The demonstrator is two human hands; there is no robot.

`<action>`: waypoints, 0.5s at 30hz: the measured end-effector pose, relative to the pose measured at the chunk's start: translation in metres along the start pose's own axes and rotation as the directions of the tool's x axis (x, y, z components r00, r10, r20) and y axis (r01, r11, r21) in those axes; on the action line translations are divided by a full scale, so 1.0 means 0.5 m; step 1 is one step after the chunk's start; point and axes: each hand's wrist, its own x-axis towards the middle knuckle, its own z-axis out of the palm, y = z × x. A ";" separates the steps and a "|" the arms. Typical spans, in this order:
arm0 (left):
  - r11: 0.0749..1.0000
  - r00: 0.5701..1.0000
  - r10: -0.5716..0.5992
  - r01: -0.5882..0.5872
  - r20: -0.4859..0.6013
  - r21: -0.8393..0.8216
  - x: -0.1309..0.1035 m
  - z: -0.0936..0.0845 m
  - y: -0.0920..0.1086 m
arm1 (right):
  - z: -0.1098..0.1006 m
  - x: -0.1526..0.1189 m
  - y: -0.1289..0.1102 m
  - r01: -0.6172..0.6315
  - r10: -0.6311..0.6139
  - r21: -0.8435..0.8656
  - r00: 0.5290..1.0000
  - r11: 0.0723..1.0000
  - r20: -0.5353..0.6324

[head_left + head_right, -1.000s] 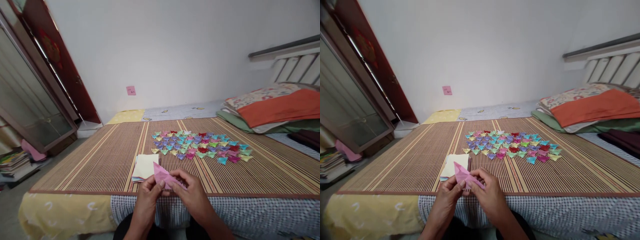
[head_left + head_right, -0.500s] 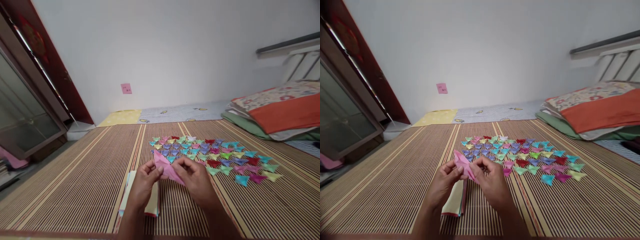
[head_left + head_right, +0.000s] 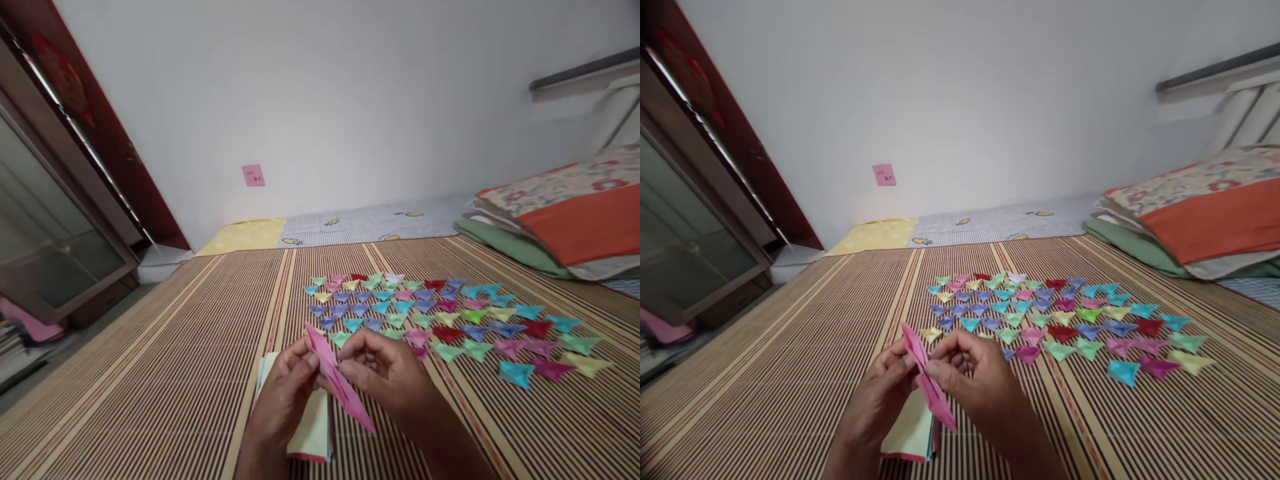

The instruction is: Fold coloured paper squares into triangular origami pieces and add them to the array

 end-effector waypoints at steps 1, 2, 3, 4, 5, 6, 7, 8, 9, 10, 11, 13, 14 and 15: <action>1.000 1.000 0.000 0.000 -0.005 -0.004 0.000 -0.003 -0.001 | 0.004 0.000 -0.001 -0.016 0.016 -0.005 1.000 1.000 0.013; 1.000 1.000 0.000 0.000 -0.011 -0.008 0.000 -0.005 -0.001 | 0.007 0.001 -0.003 -0.028 0.028 -0.016 0.999 0.999 0.024; 1.000 1.000 0.001 -0.001 -0.018 -0.008 0.000 -0.007 -0.001 | 0.010 0.001 -0.004 -0.035 0.036 -0.033 0.999 0.999 0.028; 1.000 1.000 0.001 -0.001 -0.024 -0.001 -0.001 -0.007 -0.001 | 0.013 0.001 -0.006 -0.037 0.038 -0.052 0.999 0.998 0.024; 1.000 1.000 0.000 0.000 -0.025 0.013 -0.001 -0.008 -0.001 | 0.015 0.002 -0.007 -0.036 0.037 -0.072 0.999 0.997 0.019; 0.999 1.000 -0.002 0.002 -0.024 0.035 -0.002 -0.007 0.000 | 0.018 0.002 -0.008 -0.036 0.037 -0.090 0.999 0.995 0.009; 0.998 1.000 -0.003 0.004 -0.020 0.066 -0.003 -0.006 0.001 | 0.020 0.002 -0.008 -0.037 0.038 -0.109 0.999 0.993 0.003; 0.994 1.000 -0.001 0.003 -0.017 0.105 -0.003 -0.003 0.003 | 0.023 0.003 -0.008 -0.041 0.042 -0.129 0.999 0.991 -0.001; 0.989 1.000 0.006 -0.003 -0.018 0.151 -0.004 -0.001 0.004 | 0.026 0.003 -0.007 -0.046 0.047 -0.153 0.999 0.987 -0.003; 0.980 0.999 0.019 -0.013 -0.026 0.197 -0.005 0.003 0.006 | 0.028 0.003 -0.005 -0.047 0.047 -0.183 0.999 0.982 -0.007; 0.970 0.999 0.035 -0.025 -0.037 0.241 -0.005 0.007 0.007 | 0.030 0.003 -0.003 -0.041 0.039 -0.221 0.999 0.974 -0.013; 0.948 0.995 0.071 -0.047 -0.064 0.314 -0.007 0.015 0.008 | 0.034 0.003 0.002 0.010 -0.023 -0.310 0.999 0.951 -0.038; 0.938 0.993 0.087 -0.053 -0.084 0.342 -0.007 0.020 0.009 | 0.036 0.003 0.006 0.050 -0.077 -0.352 0.995 0.935 -0.063; 0.929 0.989 0.100 -0.054 -0.108 0.365 -0.008 0.023 0.009 | 0.037 0.003 0.010 0.090 -0.137 -0.388 0.986 0.917 -0.094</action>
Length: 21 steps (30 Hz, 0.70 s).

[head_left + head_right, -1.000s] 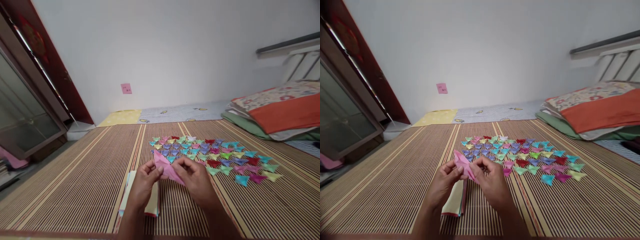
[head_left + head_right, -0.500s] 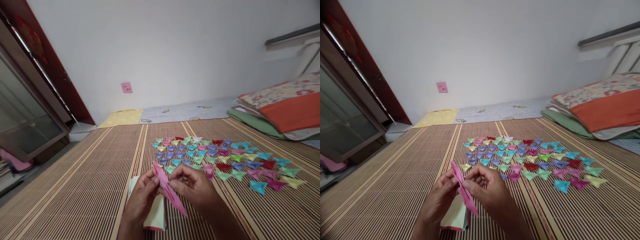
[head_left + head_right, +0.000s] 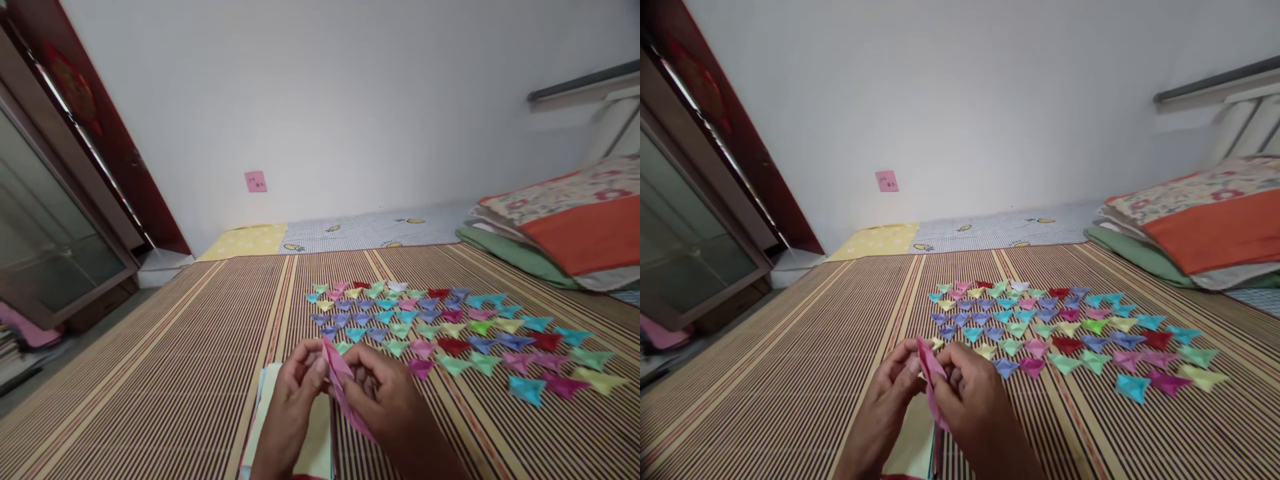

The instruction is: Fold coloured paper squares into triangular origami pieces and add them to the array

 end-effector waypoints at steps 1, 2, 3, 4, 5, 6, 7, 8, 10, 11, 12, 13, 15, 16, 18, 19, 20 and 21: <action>1.000 0.999 0.002 -0.002 -0.033 0.018 -0.001 0.003 0.001 | 0.003 0.000 0.004 0.043 -0.045 -0.030 0.998 0.999 -0.053; 1.000 0.998 0.004 -0.003 -0.066 0.028 -0.003 0.006 0.002 | 0.006 0.001 0.007 0.084 -0.089 -0.055 0.990 0.995 -0.106; 1.000 0.996 0.002 0.001 -0.088 0.030 -0.004 0.008 0.002 | 0.009 0.001 0.011 0.122 -0.133 -0.080 0.979 0.989 -0.155; 1.000 0.996 -0.006 0.009 -0.091 0.025 -0.006 0.011 0.001 | 0.011 0.003 0.015 0.158 -0.176 -0.106 0.965 0.982 -0.195; 1.000 0.997 -0.024 0.025 -0.078 0.014 -0.008 0.013 0.001 | 0.013 0.004 0.018 0.190 -0.216 -0.133 0.951 0.973 -0.222; 0.999 0.997 -0.051 0.051 -0.058 0.002 -0.009 0.016 0.000 | 0.015 0.005 0.021 0.216 -0.251 -0.162 0.938 0.963 -0.240; 0.997 0.996 -0.081 0.081 -0.042 -0.006 -0.011 0.019 -0.001 | 0.017 0.006 0.023 0.236 -0.279 -0.190 0.928 0.953 -0.247; 0.994 0.993 -0.109 0.109 -0.039 -0.006 -0.012 0.022 -0.001 | 0.018 0.007 0.024 0.247 -0.298 -0.217 0.922 0.944 -0.247; 0.992 0.989 -0.124 0.126 -0.086 0.018 -0.012 0.028 -0.002 | 0.018 0.008 0.023 0.262 -0.324 -0.260 0.917 0.930 -0.235; 0.993 0.987 -0.107 0.113 -0.117 0.042 -0.011 0.031 -0.001 | 0.019 0.009 0.023 0.272 -0.337 -0.275 0.913 0.922 -0.230; 0.994 0.987 -0.078 0.089 -0.143 0.069 -0.010 0.034 -0.001 | 0.019 0.009 0.022 0.285 -0.354 -0.284 0.906 0.915 -0.233; 0.994 0.986 -0.047 0.062 -0.158 0.094 -0.008 0.036 0.000 | 0.020 0.009 0.021 0.300 -0.371 -0.289 0.898 0.909 -0.236; 0.993 0.984 0.015 0.006 -0.175 0.120 -0.004 0.039 0.001 | 0.023 0.009 0.021 0.332 -0.408 -0.293 0.877 0.897 -0.255; 0.992 0.982 0.039 -0.017 -0.187 0.121 -0.003 0.040 0.000 | 0.024 0.009 0.022 0.344 -0.421 -0.293 0.867 0.892 -0.267; 0.994 0.971 0.062 -0.039 -0.231 0.106 -0.002 0.043 -0.002 | 0.028 0.008 0.024 0.344 -0.425 -0.288 0.855 0.894 -0.297; 0.995 0.964 0.068 -0.045 -0.257 0.094 -0.002 0.044 -0.003 | 0.030 0.007 0.024 0.340 -0.422 -0.282 0.849 0.897 -0.318; 0.995 0.957 0.073 -0.051 -0.282 0.085 -0.003 0.045 -0.004 | 0.030 0.006 0.023 0.336 -0.418 -0.276 0.842 0.901 -0.341; 0.995 0.950 0.078 -0.057 -0.304 0.079 -0.004 0.045 -0.005 | 0.031 0.006 0.022 0.333 -0.416 -0.269 0.834 0.904 -0.362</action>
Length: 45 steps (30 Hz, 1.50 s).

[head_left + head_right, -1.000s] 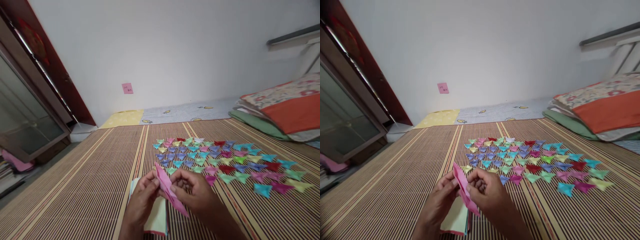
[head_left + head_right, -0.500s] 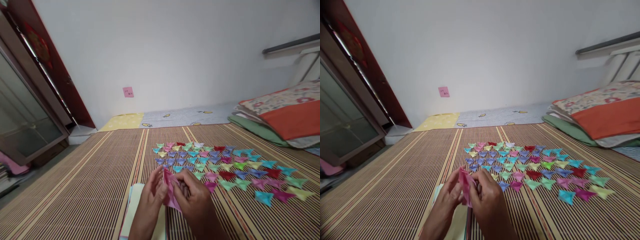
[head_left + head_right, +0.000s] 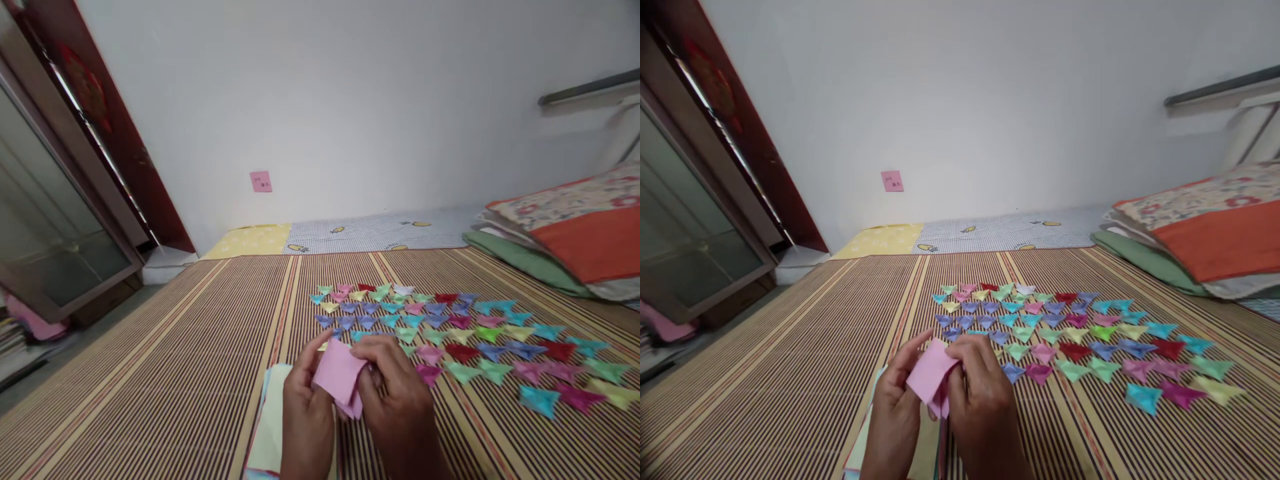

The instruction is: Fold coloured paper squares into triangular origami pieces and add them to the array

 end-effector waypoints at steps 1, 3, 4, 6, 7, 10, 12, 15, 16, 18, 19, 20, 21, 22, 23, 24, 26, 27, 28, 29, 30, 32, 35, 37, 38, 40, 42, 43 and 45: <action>1.000 1.000 0.005 -0.005 -0.019 -0.008 -0.001 0.000 0.000 | -0.001 0.000 -0.002 -0.001 0.001 0.006 1.000 1.000 -0.022; 0.999 0.999 0.015 -0.017 -0.040 -0.030 -0.003 0.000 0.000 | -0.003 0.003 -0.005 0.003 -0.002 0.021 0.999 1.000 -0.048; 0.999 0.999 0.013 -0.015 -0.041 -0.043 -0.003 -0.001 0.000 | -0.004 0.005 -0.006 0.000 0.002 0.031 0.999 1.000 -0.047; 0.997 1.000 0.004 -0.006 -0.025 -0.075 -0.003 -0.002 0.000 | -0.008 0.008 -0.007 -0.028 0.029 0.065 1.000 0.998 -0.013; 0.996 1.000 -0.002 0.000 -0.014 -0.092 -0.003 -0.003 0.000 | -0.010 0.009 -0.006 -0.050 0.049 0.095 0.999 0.994 0.013; 0.994 1.000 -0.012 0.012 0.001 -0.107 -0.001 -0.006 0.001 | -0.020 0.010 -0.001 -0.200 0.184 0.203 0.978 0.959 0.095; 0.997 1.000 0.026 -0.026 -0.011 -0.074 0.000 -0.009 0.004 | -0.027 0.012 0.002 -0.360 0.343 0.249 0.933 0.899 0.109; 0.989 0.989 0.147 -0.147 0.005 0.026 0.002 -0.013 0.010 | -0.032 0.014 0.004 -0.546 0.515 0.309 0.838 0.779 0.183; 0.982 0.984 0.179 -0.180 0.027 0.058 0.002 -0.013 0.012 | -0.031 0.015 0.005 -0.575 0.527 0.333 0.818 0.747 0.229; 0.975 0.978 0.193 -0.200 0.076 0.099 0.001 -0.011 0.013 | -0.025 0.015 0.007 -0.606 0.528 0.379 0.796 0.700 0.296; 0.978 0.980 0.178 -0.186 0.086 0.099 0.000 -0.009 0.012 | -0.022 0.014 0.010 -0.614 0.535 0.398 0.790 0.682 0.301; 0.984 0.984 0.153 -0.160 0.093 0.081 -0.001 -0.008 0.011 | -0.018 0.014 0.013 -0.619 0.547 0.413 0.785 0.668 0.290; 0.991 0.987 0.123 -0.128 0.102 0.044 -0.001 -0.008 0.010 | -0.015 0.012 0.017 -0.622 0.563 0.425 0.781 0.658 0.271; 0.996 0.988 0.092 -0.093 0.120 -0.003 -0.001 -0.009 0.008 | -0.013 0.011 0.022 -0.622 0.578 0.434 0.777 0.651 0.248; 0.997 0.986 0.065 -0.057 0.154 -0.052 0.000 -0.012 0.006 | -0.011 0.010 0.026 -0.621 0.589 0.440 0.776 0.649 0.226; 0.995 0.979 0.043 -0.024 0.201 -0.097 0.001 -0.016 0.005 | -0.011 0.009 0.030 -0.616 0.594 0.442 0.777 0.652 0.207; 0.987 0.956 0.010 0.037 0.292 -0.155 0.005 -0.026 0.003 | -0.012 0.008 0.036 -0.606 0.592 0.433 0.784 0.667 0.185; 0.984 0.950 -0.009 0.064 0.313 -0.165 0.007 -0.030 0.004 | -0.013 0.008 0.037 -0.602 0.589 0.422 0.788 0.678 0.178; 0.984 0.948 -0.031 0.085 0.316 -0.158 0.009 -0.033 0.004 | -0.013 0.008 0.037 -0.597 0.584 0.407 0.793 0.691 0.171; 0.986 0.951 -0.055 0.100 0.303 -0.136 0.010 -0.034 0.006 | -0.013 0.007 0.036 -0.590 0.577 0.393 0.800 0.705 0.165; 0.990 0.958 -0.073 0.103 0.278 -0.097 0.011 -0.033 0.008 | -0.013 0.007 0.034 -0.582 0.567 0.380 0.807 0.719 0.162; 0.996 0.971 -0.079 0.087 0.226 -0.029 0.012 -0.027 0.011 | -0.012 0.007 0.031 -0.567 0.541 0.367 0.821 0.738 0.180; 1.000 0.976 -0.023 0.021 0.217 0.012 0.010 -0.019 0.012 | -0.013 0.009 0.029 -0.583 0.513 0.386 0.813 0.715 0.277; 0.997 0.966 0.013 -0.031 0.258 0.069 0.007 -0.018 0.011 | -0.016 0.012 0.027 -0.609 0.505 0.390 0.792 0.690 0.343; 0.992 0.960 0.023 -0.056 0.279 0.112 0.006 -0.019 0.010 | -0.019 0.014 0.026 -0.615 0.499 0.382 0.786 0.690 0.365; 0.976 0.951 0.036 -0.100 0.306 0.196 0.004 -0.022 0.009 | -0.022 0.018 0.022 -0.602 0.481 0.348 0.792 0.719 0.375; 0.958 0.950 0.041 -0.126 0.311 0.257 0.003 -0.024 0.006 | -0.025 0.019 0.019 -0.568 0.455 0.326 0.814 0.756 0.363; 0.954 0.950 0.042 -0.130 0.309 0.271 0.003 -0.025 0.004 | -0.025 0.019 0.019 -0.557 0.447 0.325 0.821 0.764 0.355; 0.957 0.953 0.034 -0.118 0.302 0.264 0.004 -0.026 0.002 | -0.026 0.019 0.020 -0.565 0.448 0.342 0.816 0.750 0.365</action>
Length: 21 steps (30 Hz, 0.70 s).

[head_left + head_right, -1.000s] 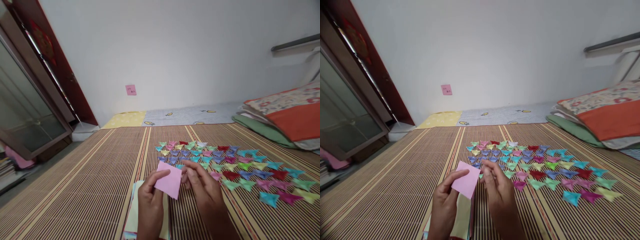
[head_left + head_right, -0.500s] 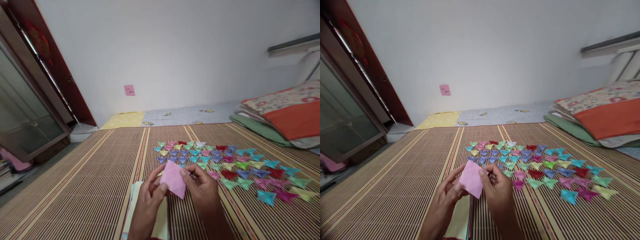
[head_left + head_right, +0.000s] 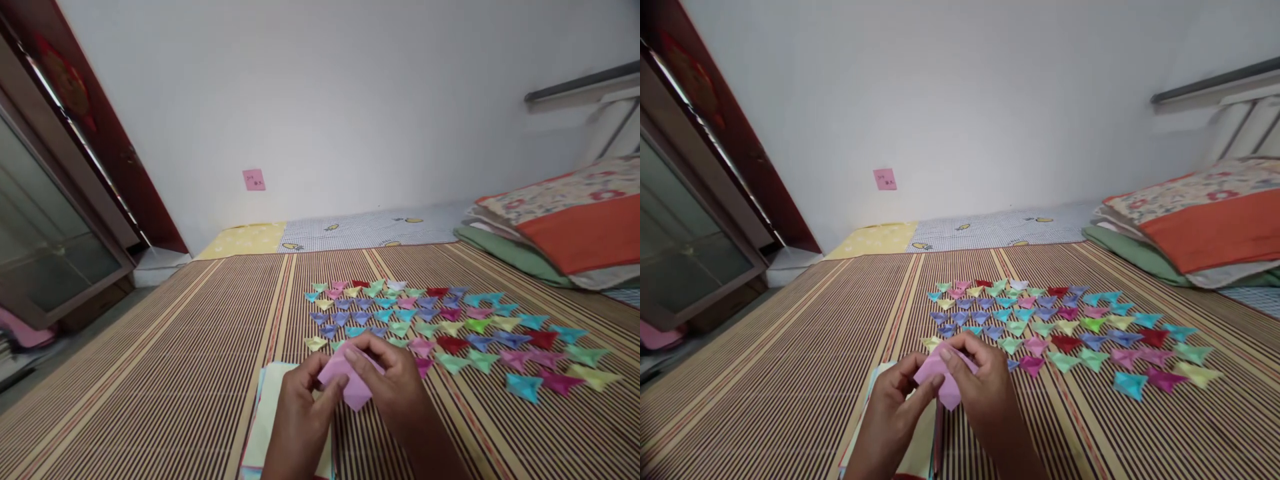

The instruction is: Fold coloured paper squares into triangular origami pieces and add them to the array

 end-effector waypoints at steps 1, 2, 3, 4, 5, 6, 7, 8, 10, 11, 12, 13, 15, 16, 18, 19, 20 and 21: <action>1.000 1.000 -0.010 0.010 0.003 -0.021 0.000 0.000 -0.001 | -0.001 0.000 0.001 -0.014 0.014 0.023 1.000 1.000 0.011; 0.999 1.000 -0.020 0.020 0.008 -0.048 0.000 0.001 -0.001 | -0.002 0.001 0.002 -0.028 0.027 0.046 0.999 0.999 0.023; 0.997 0.999 -0.028 0.029 0.014 -0.072 -0.001 0.002 -0.001 | -0.003 0.002 0.002 -0.040 0.038 0.067 0.999 0.997 0.035; 0.995 0.999 -0.034 0.036 0.017 -0.090 -0.001 0.002 0.000 | -0.005 0.003 0.002 -0.046 0.042 0.080 0.998 0.996 0.043; 0.994 0.999 -0.040 0.042 0.023 -0.097 -0.002 0.003 0.001 | -0.006 0.003 0.001 -0.045 0.042 0.084 0.998 0.995 0.043; 0.994 0.999 -0.043 0.046 0.034 -0.101 -0.003 0.004 0.002 | -0.006 0.004 0.000 -0.041 0.038 0.083 0.999 0.996 0.037; 0.993 0.998 -0.046 0.050 0.042 -0.105 -0.004 0.004 0.003 | -0.007 0.005 -0.001 -0.035 0.033 0.082 0.999 0.996 0.033; 0.992 0.997 -0.053 0.058 0.052 -0.113 -0.005 0.004 0.003 | -0.006 0.005 -0.001 -0.033 0.030 0.086 0.999 0.996 0.037; 0.984 0.993 -0.081 0.094 0.085 -0.152 -0.005 0.002 0.003 | -0.005 0.007 0.002 -0.050 0.041 0.116 0.996 0.992 0.073; 0.978 0.990 -0.096 0.114 0.107 -0.175 -0.004 0.001 0.002 | -0.004 0.009 0.005 -0.068 0.054 0.134 0.993 0.989 0.101; 0.971 0.986 -0.110 0.133 0.126 -0.196 -0.002 -0.001 0.001 | -0.002 0.011 0.010 -0.091 0.072 0.150 0.989 0.984 0.128; 0.965 0.983 -0.121 0.149 0.140 -0.214 0.000 -0.003 -0.001 | -0.002 0.013 0.016 -0.113 0.088 0.164 0.985 0.980 0.149; 0.957 0.983 -0.138 0.163 0.117 -0.240 0.003 -0.008 -0.005 | 0.000 0.018 0.030 -0.143 0.110 0.191 0.979 0.971 0.171; 0.955 0.986 -0.145 0.160 0.078 -0.250 0.005 -0.011 -0.008 | 0.000 0.020 0.037 -0.153 0.118 0.204 0.977 0.967 0.177; 0.952 0.989 -0.151 0.144 -0.005 -0.270 0.007 -0.016 -0.012 | 0.001 0.022 0.048 -0.165 0.123 0.227 0.975 0.960 0.187; 0.950 0.988 -0.150 0.134 -0.034 -0.281 0.007 -0.018 -0.014 | 0.002 0.022 0.051 -0.163 0.120 0.235 0.975 0.958 0.186; 0.948 0.988 -0.148 0.127 -0.052 -0.293 0.006 -0.019 -0.015 | 0.003 0.021 0.053 -0.156 0.114 0.237 0.977 0.959 0.181; 0.944 0.987 -0.148 0.121 -0.066 -0.308 0.006 -0.020 -0.015 | 0.005 0.019 0.053 -0.138 0.101 0.230 0.981 0.963 0.166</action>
